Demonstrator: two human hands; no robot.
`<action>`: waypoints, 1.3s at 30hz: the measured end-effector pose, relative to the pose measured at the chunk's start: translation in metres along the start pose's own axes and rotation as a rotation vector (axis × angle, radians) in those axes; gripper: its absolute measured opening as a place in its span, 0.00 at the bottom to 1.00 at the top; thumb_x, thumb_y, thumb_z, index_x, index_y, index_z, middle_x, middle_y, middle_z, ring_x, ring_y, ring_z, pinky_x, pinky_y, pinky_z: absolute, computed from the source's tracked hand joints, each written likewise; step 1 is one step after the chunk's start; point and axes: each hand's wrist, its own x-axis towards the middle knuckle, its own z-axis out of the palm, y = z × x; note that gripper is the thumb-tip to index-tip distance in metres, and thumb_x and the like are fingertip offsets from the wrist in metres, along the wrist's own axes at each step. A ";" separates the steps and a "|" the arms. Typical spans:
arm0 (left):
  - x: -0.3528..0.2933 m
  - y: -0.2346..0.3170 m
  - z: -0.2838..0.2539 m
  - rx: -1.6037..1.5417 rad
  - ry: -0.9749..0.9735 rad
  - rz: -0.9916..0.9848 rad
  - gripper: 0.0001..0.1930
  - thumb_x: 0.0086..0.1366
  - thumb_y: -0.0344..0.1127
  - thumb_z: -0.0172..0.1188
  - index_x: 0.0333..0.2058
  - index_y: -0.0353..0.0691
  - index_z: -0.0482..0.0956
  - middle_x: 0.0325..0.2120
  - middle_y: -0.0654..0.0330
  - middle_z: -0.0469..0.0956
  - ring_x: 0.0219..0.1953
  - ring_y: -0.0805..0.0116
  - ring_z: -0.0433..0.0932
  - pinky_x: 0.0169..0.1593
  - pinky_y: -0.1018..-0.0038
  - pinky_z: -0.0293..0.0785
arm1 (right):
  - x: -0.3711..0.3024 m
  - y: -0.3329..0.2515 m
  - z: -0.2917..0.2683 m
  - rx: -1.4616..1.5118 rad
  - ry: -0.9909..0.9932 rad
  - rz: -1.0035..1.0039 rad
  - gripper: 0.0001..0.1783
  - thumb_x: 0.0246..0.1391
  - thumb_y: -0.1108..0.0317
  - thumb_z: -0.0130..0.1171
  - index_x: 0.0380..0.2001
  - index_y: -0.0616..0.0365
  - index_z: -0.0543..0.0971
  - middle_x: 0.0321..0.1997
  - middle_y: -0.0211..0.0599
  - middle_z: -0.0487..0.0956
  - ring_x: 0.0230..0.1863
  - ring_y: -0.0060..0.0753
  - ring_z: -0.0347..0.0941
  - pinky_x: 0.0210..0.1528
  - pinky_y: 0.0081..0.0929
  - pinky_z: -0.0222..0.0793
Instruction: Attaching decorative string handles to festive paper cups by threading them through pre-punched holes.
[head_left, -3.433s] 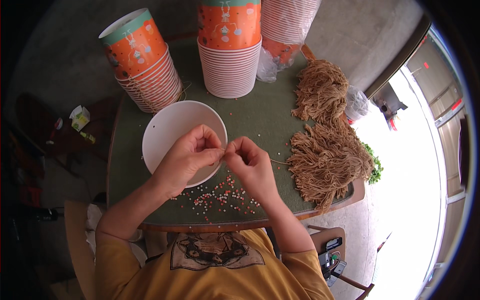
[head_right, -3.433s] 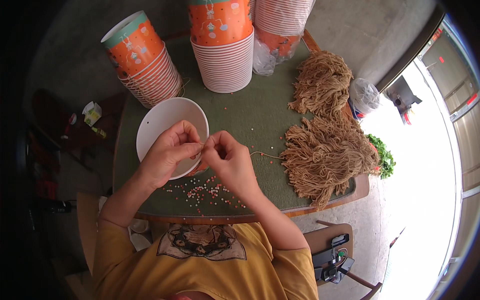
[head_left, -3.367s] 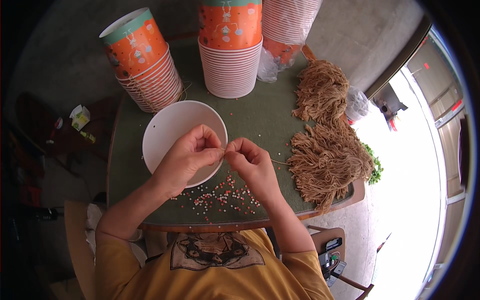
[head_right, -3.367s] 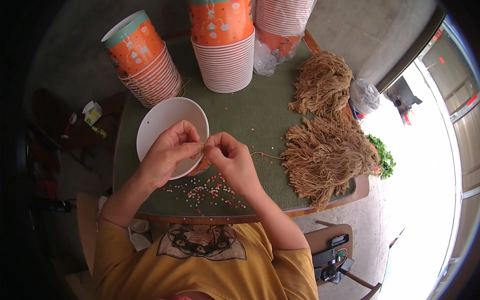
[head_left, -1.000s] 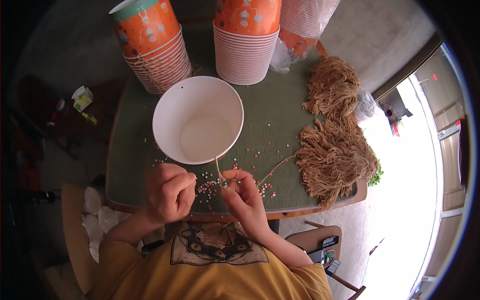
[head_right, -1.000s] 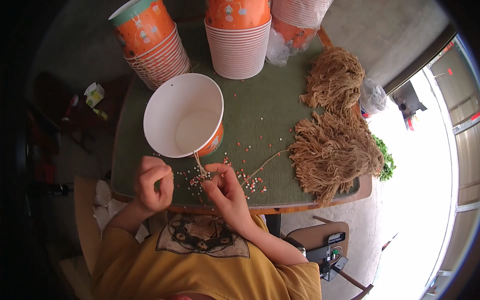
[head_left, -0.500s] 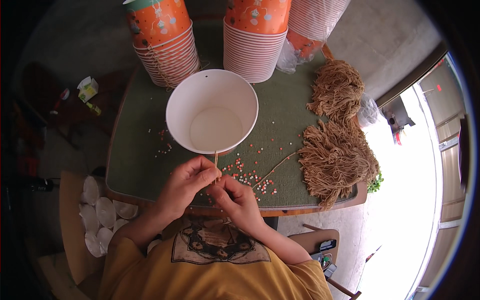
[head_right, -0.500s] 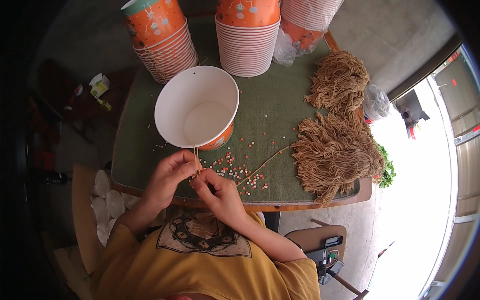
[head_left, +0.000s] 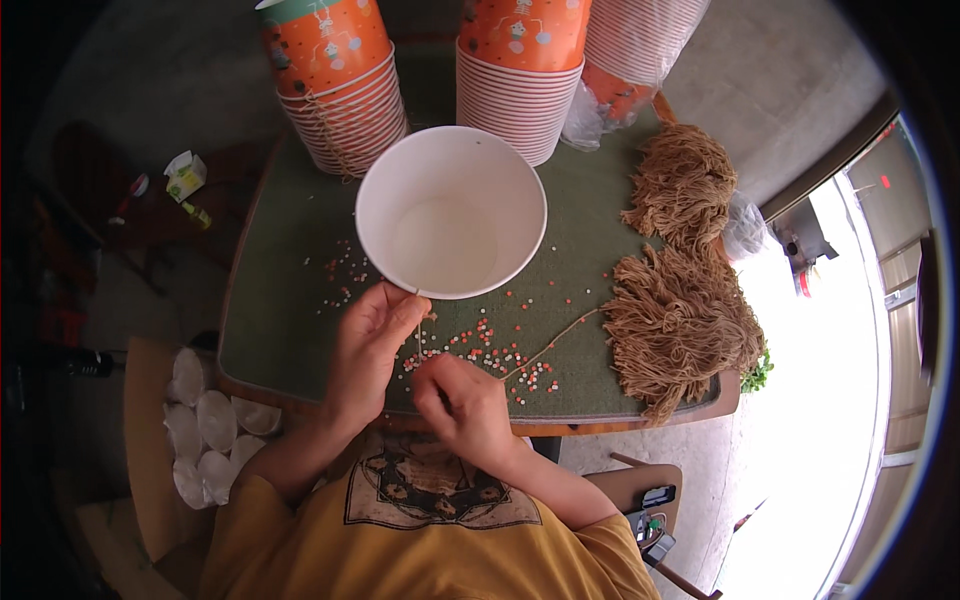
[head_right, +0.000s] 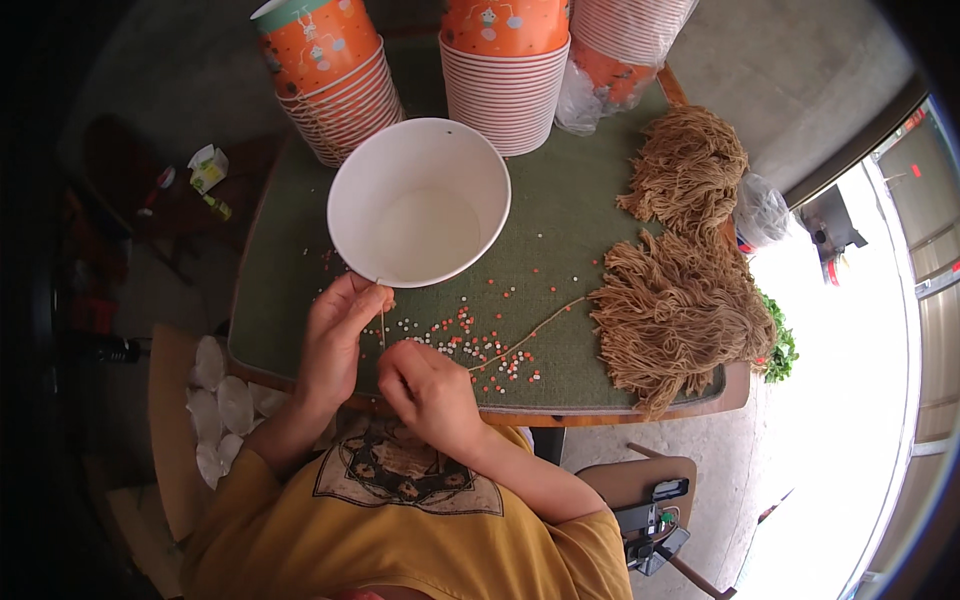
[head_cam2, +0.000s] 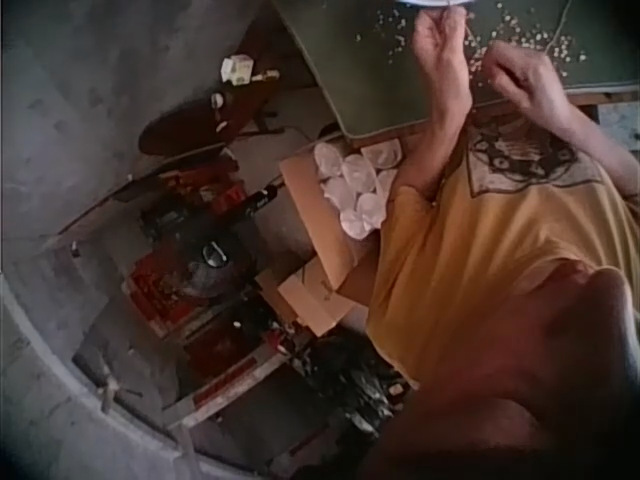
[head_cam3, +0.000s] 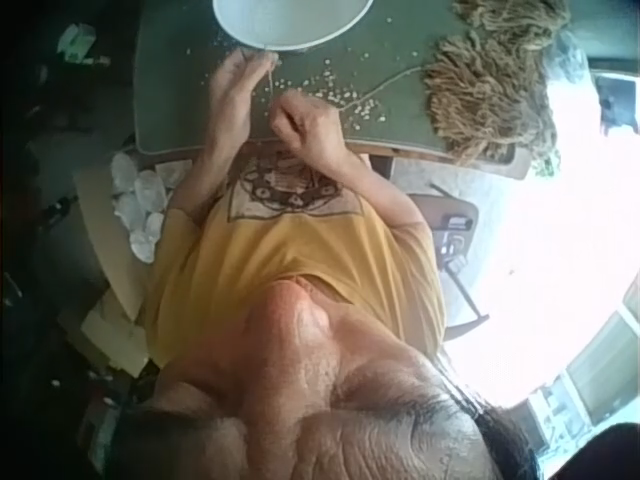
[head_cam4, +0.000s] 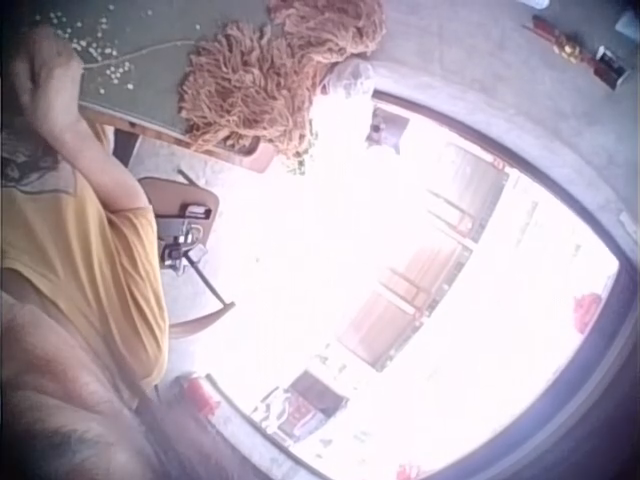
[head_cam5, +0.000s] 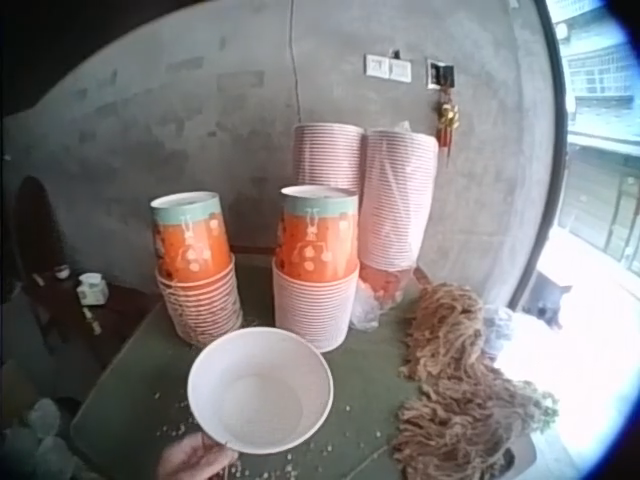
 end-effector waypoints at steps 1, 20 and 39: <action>0.001 0.001 0.001 0.022 0.007 0.012 0.07 0.68 0.34 0.55 0.36 0.37 0.76 0.30 0.66 0.75 0.36 0.78 0.71 0.44 0.78 0.66 | 0.002 0.000 -0.002 0.025 0.003 0.037 0.02 0.54 0.76 0.57 0.30 0.60 0.75 0.25 0.37 0.76 0.24 0.34 0.74 0.28 0.26 0.69; 0.003 -0.001 -0.019 -0.302 -0.119 -0.311 0.03 0.63 0.32 0.55 0.32 0.41 0.72 0.27 0.64 0.75 0.33 0.75 0.74 0.40 0.77 0.68 | 0.007 0.001 0.004 0.012 -0.025 0.070 0.05 0.53 0.74 0.58 0.27 0.59 0.72 0.23 0.40 0.74 0.25 0.43 0.74 0.27 0.36 0.70; 0.020 0.006 -0.026 -0.072 -0.014 -0.132 0.08 0.66 0.35 0.53 0.38 0.37 0.77 0.31 0.62 0.78 0.34 0.76 0.75 0.41 0.77 0.70 | 0.011 0.009 0.007 -0.115 -0.040 -0.020 0.03 0.55 0.72 0.58 0.31 0.58 0.75 0.24 0.39 0.76 0.24 0.41 0.75 0.26 0.35 0.71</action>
